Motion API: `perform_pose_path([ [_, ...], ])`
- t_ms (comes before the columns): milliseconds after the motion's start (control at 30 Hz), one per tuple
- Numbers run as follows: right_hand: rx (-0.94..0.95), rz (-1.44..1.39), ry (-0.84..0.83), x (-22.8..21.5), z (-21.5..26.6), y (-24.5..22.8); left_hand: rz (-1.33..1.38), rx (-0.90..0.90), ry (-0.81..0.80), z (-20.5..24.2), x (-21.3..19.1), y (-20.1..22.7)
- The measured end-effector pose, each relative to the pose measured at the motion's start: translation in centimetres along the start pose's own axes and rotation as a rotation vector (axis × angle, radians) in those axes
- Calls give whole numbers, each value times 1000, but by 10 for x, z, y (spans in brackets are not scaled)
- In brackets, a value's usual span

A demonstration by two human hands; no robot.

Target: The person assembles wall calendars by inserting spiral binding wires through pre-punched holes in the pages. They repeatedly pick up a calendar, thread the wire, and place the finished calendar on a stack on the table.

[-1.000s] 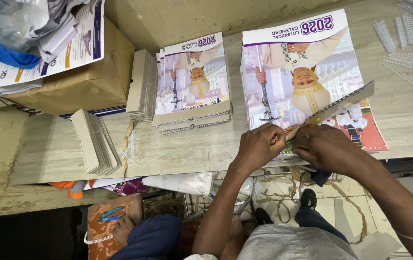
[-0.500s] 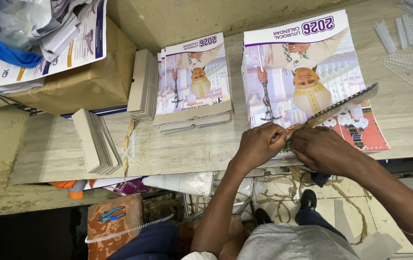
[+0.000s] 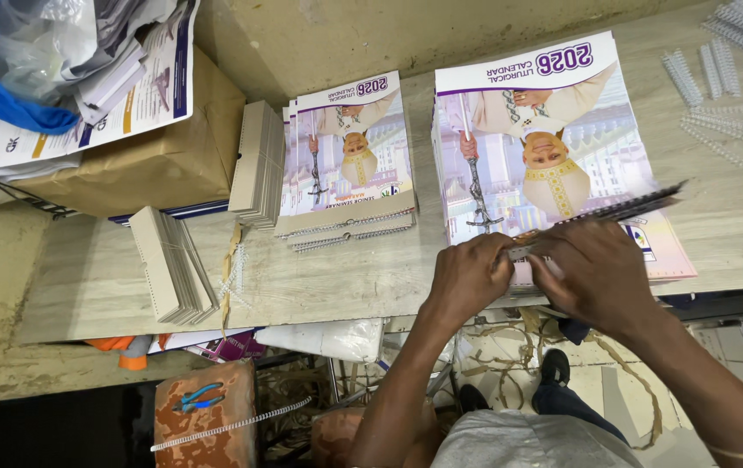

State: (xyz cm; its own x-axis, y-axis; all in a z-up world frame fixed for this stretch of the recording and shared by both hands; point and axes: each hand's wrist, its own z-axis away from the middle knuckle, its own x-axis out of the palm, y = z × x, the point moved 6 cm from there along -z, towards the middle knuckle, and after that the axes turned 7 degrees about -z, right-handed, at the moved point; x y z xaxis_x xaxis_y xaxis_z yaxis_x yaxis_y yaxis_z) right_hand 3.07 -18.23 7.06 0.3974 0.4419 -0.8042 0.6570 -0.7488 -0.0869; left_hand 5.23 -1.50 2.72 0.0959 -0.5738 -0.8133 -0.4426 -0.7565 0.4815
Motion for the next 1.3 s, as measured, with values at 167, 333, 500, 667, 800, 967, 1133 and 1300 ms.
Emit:
perform_pose_path([
  [167, 913, -994, -266, -17, 16, 48, 294, -385, 236, 11, 0, -39],
  [333, 624, -2286, -311, 35, 13, 162, 370, -299, -129, 17, -12, -7],
  [500, 1266, -1181, -292, 74, -14, 233, 245, -356, -333, 5, -31, 10],
  [667, 1068, -1177, -201, 21, -24, 234, 416, -664, 257, -36, -52, -49],
  [800, 719, -971, 121, -33, -31, 193, 702, -659, 308, -74, -44, -52],
  [967, 388, -650, 434, -73, -30, 170, 512, -361, 561, -102, -109, 41],
  [1133, 455, -948, 623, -68, -1, 162, 508, -254, 692, -81, -118, 57],
  [1300, 650, -790, 576, -18, 64, 181, 691, -420, 647, -49, -52, 8],
])
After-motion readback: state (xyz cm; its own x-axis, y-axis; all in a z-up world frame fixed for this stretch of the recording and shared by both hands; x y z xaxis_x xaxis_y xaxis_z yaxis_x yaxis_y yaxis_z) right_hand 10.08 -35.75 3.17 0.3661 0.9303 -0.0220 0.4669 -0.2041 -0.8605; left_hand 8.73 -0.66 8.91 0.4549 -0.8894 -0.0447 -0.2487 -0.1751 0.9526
